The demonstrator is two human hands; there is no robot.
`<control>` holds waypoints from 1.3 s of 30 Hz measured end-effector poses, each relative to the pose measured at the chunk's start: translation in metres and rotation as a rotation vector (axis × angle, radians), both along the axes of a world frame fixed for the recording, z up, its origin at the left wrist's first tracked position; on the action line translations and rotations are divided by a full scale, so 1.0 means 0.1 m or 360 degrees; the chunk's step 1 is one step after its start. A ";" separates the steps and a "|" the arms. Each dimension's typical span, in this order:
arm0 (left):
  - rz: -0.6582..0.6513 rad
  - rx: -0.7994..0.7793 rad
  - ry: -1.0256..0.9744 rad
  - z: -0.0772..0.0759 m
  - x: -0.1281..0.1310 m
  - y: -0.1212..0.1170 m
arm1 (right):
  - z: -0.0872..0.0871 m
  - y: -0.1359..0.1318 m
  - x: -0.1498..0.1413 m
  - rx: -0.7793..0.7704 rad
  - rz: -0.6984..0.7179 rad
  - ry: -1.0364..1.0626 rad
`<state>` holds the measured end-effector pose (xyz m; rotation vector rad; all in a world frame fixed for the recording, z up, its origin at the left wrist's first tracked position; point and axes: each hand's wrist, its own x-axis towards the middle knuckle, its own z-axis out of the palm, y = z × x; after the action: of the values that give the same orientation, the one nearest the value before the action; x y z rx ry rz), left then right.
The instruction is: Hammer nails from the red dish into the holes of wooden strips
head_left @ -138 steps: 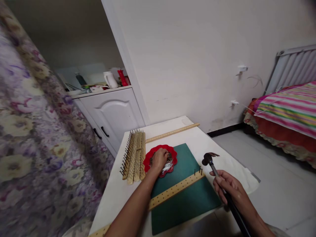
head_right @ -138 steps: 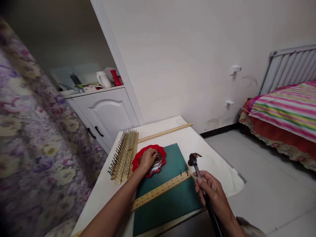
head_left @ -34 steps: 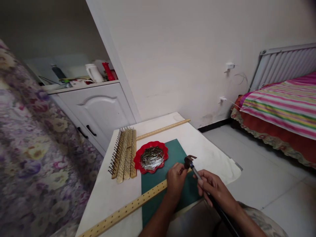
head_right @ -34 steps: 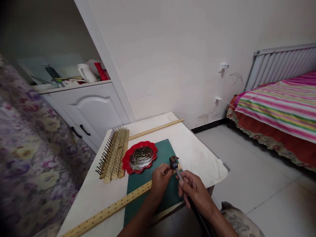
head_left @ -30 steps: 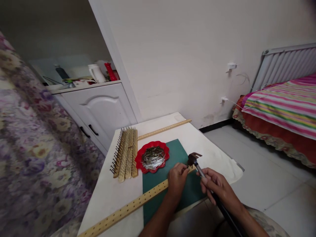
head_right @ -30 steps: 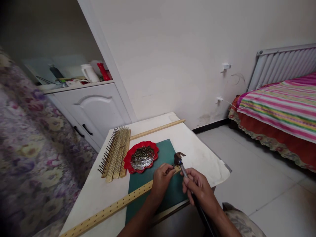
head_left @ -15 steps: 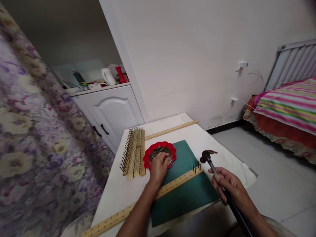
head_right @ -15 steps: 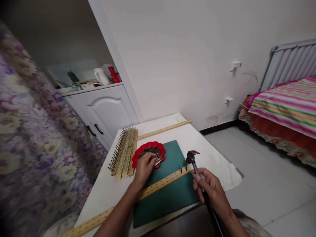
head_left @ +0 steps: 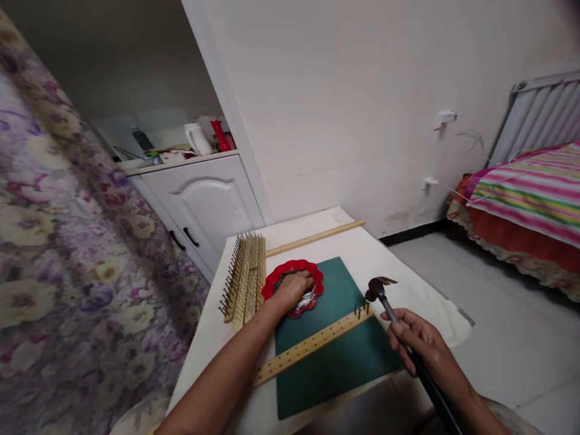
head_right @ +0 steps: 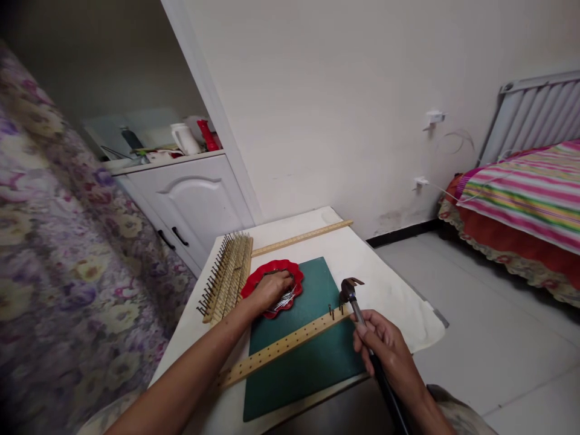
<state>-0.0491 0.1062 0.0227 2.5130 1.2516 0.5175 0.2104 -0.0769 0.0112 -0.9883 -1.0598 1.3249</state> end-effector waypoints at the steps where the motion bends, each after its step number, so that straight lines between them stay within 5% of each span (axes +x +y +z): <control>1: -0.0009 0.0003 -0.0023 0.00 -0.01 0.00 | 0.00 0.00 0.00 0.0002 -0.0003 -0.0001; 7: 0.0036 0.0070 -0.0200 0.01 -0.02 -0.08 | -0.02 0.00 -0.01 0.0012 -0.0002 0.0015; 12: 0.0150 0.0178 -0.0542 0.09 0.12 -0.42 | -0.03 0.00 0.00 0.0020 -0.0016 0.0049; 18: 0.0142 -0.0526 -0.1026 -0.18 0.55 -0.88 | -0.02 0.00 0.00 0.0009 -0.0030 0.0057; 24: 0.0230 -0.0471 -0.1006 -0.47 0.70 -0.90 | -0.01 0.01 0.01 0.0011 -0.0040 0.0033; 39: 0.0228 -0.0298 -0.0853 -0.45 0.71 -0.92 | 0.01 -0.05 -0.08 0.0024 0.0172 0.0040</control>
<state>0.0217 0.0141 -0.0223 1.9535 1.1980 0.9778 0.2025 -0.0816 0.0122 -0.9117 -1.1159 1.4110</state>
